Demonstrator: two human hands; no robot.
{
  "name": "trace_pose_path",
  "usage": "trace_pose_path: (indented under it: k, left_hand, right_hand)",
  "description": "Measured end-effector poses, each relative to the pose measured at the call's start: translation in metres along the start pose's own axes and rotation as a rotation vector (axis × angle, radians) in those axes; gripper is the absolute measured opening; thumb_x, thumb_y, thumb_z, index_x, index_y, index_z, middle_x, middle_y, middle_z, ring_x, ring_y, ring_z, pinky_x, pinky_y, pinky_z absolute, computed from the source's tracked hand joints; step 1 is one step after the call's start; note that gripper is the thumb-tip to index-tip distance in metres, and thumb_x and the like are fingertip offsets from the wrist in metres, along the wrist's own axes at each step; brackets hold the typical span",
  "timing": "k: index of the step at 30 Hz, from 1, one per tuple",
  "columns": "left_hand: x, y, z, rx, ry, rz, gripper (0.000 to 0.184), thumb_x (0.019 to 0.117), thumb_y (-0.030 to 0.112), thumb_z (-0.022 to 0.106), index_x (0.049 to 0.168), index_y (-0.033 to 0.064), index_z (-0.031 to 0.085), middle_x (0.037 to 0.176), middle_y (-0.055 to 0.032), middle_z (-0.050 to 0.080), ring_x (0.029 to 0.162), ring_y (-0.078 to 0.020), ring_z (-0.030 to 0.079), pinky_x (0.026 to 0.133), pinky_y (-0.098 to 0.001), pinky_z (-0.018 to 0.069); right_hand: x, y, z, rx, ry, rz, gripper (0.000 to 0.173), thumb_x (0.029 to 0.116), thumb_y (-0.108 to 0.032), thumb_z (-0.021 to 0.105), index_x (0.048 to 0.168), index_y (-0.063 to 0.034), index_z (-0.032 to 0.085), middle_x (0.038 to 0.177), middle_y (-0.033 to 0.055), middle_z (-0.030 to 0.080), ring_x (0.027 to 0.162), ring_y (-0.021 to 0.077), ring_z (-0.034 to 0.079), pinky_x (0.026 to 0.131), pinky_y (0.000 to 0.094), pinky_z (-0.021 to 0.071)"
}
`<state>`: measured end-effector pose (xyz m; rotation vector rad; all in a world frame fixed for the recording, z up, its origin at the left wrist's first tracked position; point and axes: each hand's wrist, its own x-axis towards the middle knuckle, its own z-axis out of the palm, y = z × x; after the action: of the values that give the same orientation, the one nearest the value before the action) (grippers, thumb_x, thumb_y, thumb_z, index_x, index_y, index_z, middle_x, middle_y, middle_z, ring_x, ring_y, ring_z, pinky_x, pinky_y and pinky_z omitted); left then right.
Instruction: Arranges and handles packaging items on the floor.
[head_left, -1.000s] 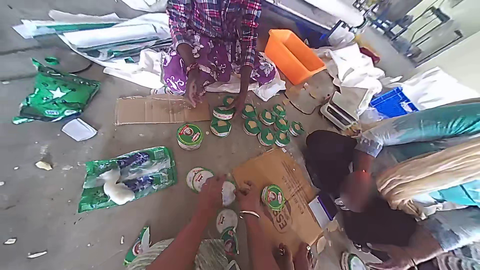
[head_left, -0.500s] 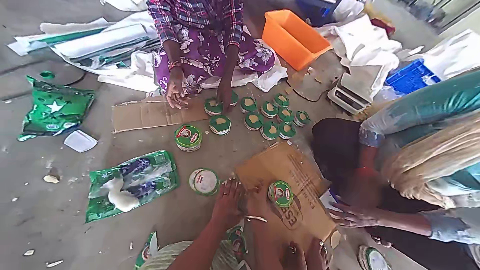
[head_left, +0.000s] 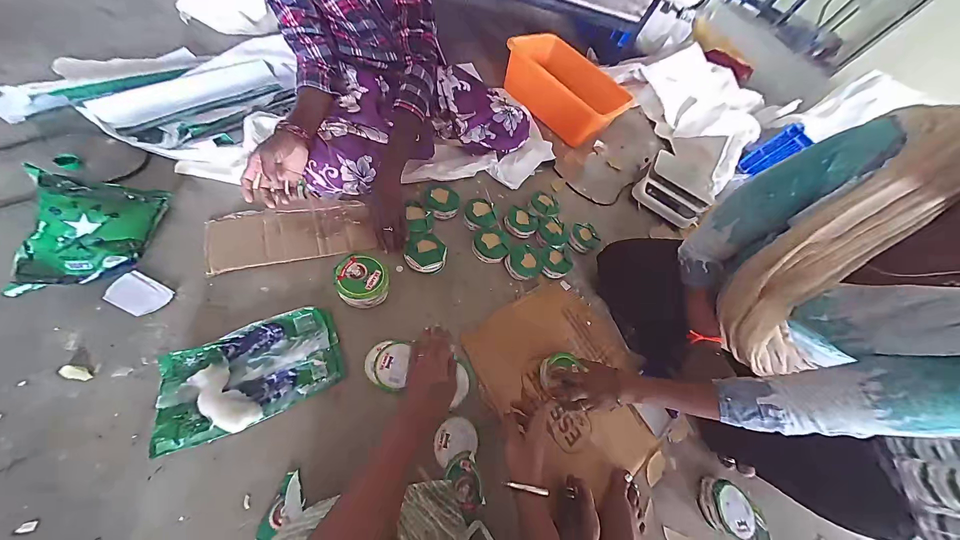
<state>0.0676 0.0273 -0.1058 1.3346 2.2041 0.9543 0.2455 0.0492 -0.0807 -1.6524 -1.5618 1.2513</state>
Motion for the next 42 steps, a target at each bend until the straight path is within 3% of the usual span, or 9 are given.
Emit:
trace_pose_path:
  k: [12, 16, 22, 27, 30, 32, 34, 37, 42]
  left_hand:
    - [0.003, 0.020, 0.012, 0.230, -0.446, -0.145, 0.103, 0.0860, 0.060, 0.070, 0.164, 0.0129, 0.023, 0.168, -0.0247, 0.018, 0.156, -0.0456, 0.013, 0.121, -0.0679, 0.0077]
    - [-0.003, 0.024, -0.004, 0.240, -0.530, -0.292, 0.111, 0.0778, 0.029, 0.087, 0.165, 0.0178, 0.019, 0.162, -0.0283, 0.027, 0.149, -0.0517, 0.025, 0.112, -0.0728, 0.0273]
    - [-0.003, 0.048, -0.030, 0.109, -0.579, -0.217, 0.120, 0.0727, 0.027, 0.091, 0.165, 0.0129, 0.015, 0.159, -0.0317, 0.030, 0.143, -0.0533, 0.034, 0.110, -0.0690, 0.0349]
    - [-0.025, 0.065, -0.037, -0.133, -0.555, 0.014, 0.145, 0.0545, 0.046, 0.098, 0.164, 0.0060, 0.013, 0.165, -0.0342, 0.013, 0.151, -0.0540, 0.017, 0.113, -0.0758, 0.0187]
    - [-0.008, 0.034, -0.044, -0.356, -0.183, -0.036, 0.135, 0.0557, 0.050, 0.094, 0.159, -0.0047, 0.026, 0.163, -0.0327, 0.024, 0.151, -0.0526, 0.021, 0.118, -0.0719, 0.0198]
    - [0.008, 0.012, -0.059, -0.427, 0.005, -0.132, 0.119, 0.0704, 0.049, 0.085, 0.158, -0.0061, 0.026, 0.160, -0.0332, 0.030, 0.148, -0.0509, 0.028, 0.117, -0.0671, 0.0266]
    - [0.018, 0.000, -0.069, -0.452, 0.084, -0.221, 0.102, 0.0849, 0.048, 0.072, 0.158, -0.0064, 0.026, 0.160, -0.0327, 0.030, 0.149, -0.0486, 0.029, 0.119, -0.0627, 0.0249]
    - [0.025, -0.003, -0.071, -0.460, 0.072, -0.254, 0.093, 0.0910, 0.052, 0.062, 0.157, -0.0053, 0.029, 0.161, -0.0309, 0.030, 0.150, -0.0456, 0.027, 0.121, -0.0593, 0.0241]
    - [0.029, -0.011, -0.066, -0.473, -0.012, -0.231, 0.083, 0.0944, 0.044, 0.057, 0.156, -0.0055, 0.031, 0.160, -0.0298, 0.033, 0.149, -0.0460, 0.029, 0.119, -0.0590, 0.0259]
  right_hand:
    - [0.005, 0.012, 0.008, 0.099, -0.076, 0.103, 0.063, 0.0983, -0.002, 0.058, 0.152, 0.0111, 0.027, 0.128, 0.0312, 0.058, 0.099, 0.0278, 0.066, 0.083, 0.0388, 0.0551]
    - [-0.005, 0.025, 0.008, 0.242, -0.130, 0.275, 0.056, 0.1042, -0.007, 0.052, 0.153, 0.0090, 0.030, 0.146, 0.0331, 0.047, 0.125, 0.0363, 0.058, 0.103, 0.0458, 0.0486]
    - [-0.001, 0.021, 0.022, 0.729, -0.346, 0.384, 0.054, 0.1129, -0.035, 0.016, 0.153, -0.0016, 0.030, 0.134, 0.0182, 0.058, 0.107, 0.0219, 0.065, 0.084, 0.0384, 0.0554]
    - [-0.066, -0.201, -0.025, 0.754, 0.041, 0.649, 0.039, 0.1104, -0.006, 0.020, 0.129, 0.0150, 0.047, 0.116, 0.0169, 0.060, 0.099, 0.0056, 0.057, 0.090, 0.0165, 0.0433]
    - [-0.026, -0.102, -0.033, 0.809, -0.150, 0.125, 0.041, 0.1095, -0.014, 0.025, 0.131, 0.0128, 0.046, 0.118, 0.0199, 0.065, 0.102, 0.0138, 0.066, 0.086, 0.0251, 0.0547]
    - [0.048, -0.039, -0.033, 0.620, -0.193, -0.084, 0.048, 0.1016, -0.023, 0.033, 0.145, -0.0055, 0.040, 0.126, 0.0092, 0.068, 0.102, 0.0122, 0.071, 0.079, 0.0284, 0.0611]
    - [0.083, -0.059, -0.040, 0.016, -0.167, -0.112, 0.073, 0.0949, -0.012, 0.043, 0.162, -0.0038, 0.013, 0.156, 0.0147, 0.043, 0.132, 0.0166, 0.051, 0.103, 0.0351, 0.0466]
    - [0.108, -0.047, -0.003, -0.779, -0.025, -0.117, 0.081, 0.0931, -0.025, 0.067, 0.161, -0.0057, 0.028, 0.159, 0.0271, 0.038, 0.144, 0.0527, 0.036, 0.104, 0.0774, 0.0329]
    - [0.119, -0.015, 0.019, -0.951, -0.037, -0.045, 0.094, 0.0971, -0.054, 0.059, 0.165, -0.0081, 0.012, 0.171, 0.0215, 0.011, 0.155, 0.0517, 0.008, 0.112, 0.0822, 0.0088]
